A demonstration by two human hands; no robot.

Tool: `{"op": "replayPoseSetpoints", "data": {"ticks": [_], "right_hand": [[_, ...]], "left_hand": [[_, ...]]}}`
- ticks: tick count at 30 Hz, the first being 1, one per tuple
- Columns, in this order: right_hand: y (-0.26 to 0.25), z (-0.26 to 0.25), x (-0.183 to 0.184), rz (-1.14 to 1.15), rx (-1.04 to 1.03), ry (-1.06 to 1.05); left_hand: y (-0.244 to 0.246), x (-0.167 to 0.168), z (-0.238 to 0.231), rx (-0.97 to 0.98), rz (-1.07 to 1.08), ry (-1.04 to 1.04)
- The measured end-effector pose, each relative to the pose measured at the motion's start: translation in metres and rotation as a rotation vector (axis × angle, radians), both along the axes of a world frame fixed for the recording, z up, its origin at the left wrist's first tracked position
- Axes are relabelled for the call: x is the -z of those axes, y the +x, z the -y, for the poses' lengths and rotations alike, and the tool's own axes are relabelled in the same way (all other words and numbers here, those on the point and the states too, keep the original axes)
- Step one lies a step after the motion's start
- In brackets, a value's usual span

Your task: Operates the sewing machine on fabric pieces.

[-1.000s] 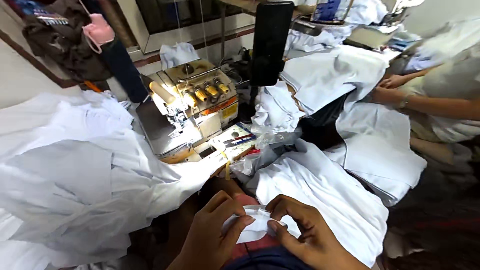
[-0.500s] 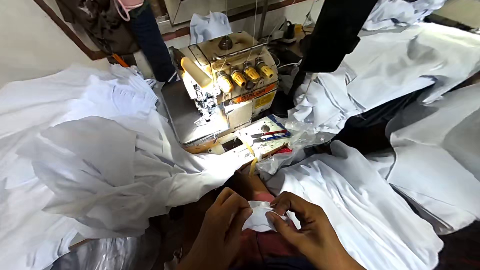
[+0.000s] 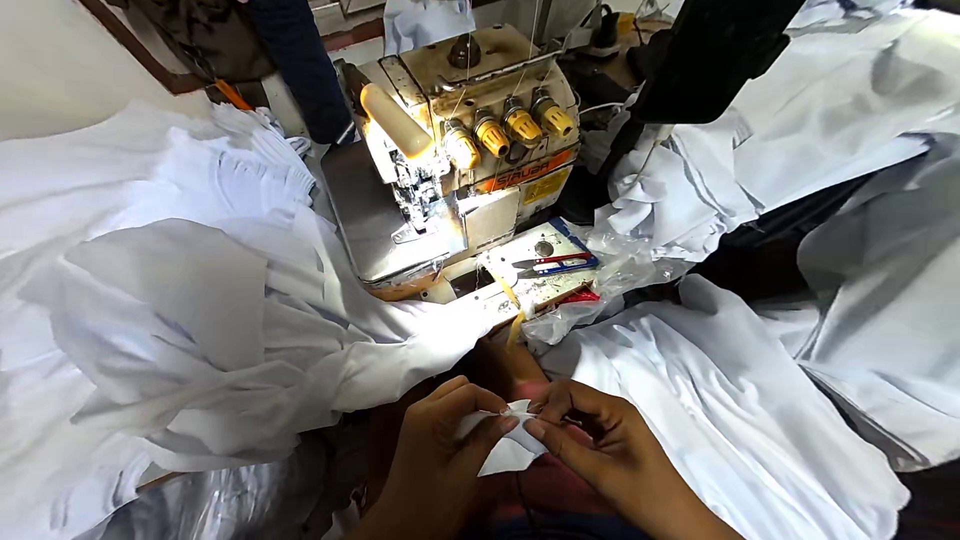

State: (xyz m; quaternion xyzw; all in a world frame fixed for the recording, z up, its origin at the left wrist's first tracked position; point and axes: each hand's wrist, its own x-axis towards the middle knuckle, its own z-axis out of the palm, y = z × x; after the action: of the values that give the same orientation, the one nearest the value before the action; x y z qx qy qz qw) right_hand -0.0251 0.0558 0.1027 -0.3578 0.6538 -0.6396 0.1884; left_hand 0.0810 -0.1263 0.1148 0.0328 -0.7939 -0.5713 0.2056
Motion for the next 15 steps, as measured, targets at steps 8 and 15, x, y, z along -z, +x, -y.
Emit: {"op": "replayPoseSetpoints", "data": {"ticks": [8, 15], "right_hand": [[-0.006, 0.01, -0.002, -0.055, -0.039, 0.085], [-0.011, 0.03, 0.004, -0.203, -0.13, 0.041]], "left_hand": [[0.004, 0.001, 0.005, -0.048, 0.016, -0.046], [0.013, 0.005, 0.008, -0.219, -0.065, -0.483]]}}
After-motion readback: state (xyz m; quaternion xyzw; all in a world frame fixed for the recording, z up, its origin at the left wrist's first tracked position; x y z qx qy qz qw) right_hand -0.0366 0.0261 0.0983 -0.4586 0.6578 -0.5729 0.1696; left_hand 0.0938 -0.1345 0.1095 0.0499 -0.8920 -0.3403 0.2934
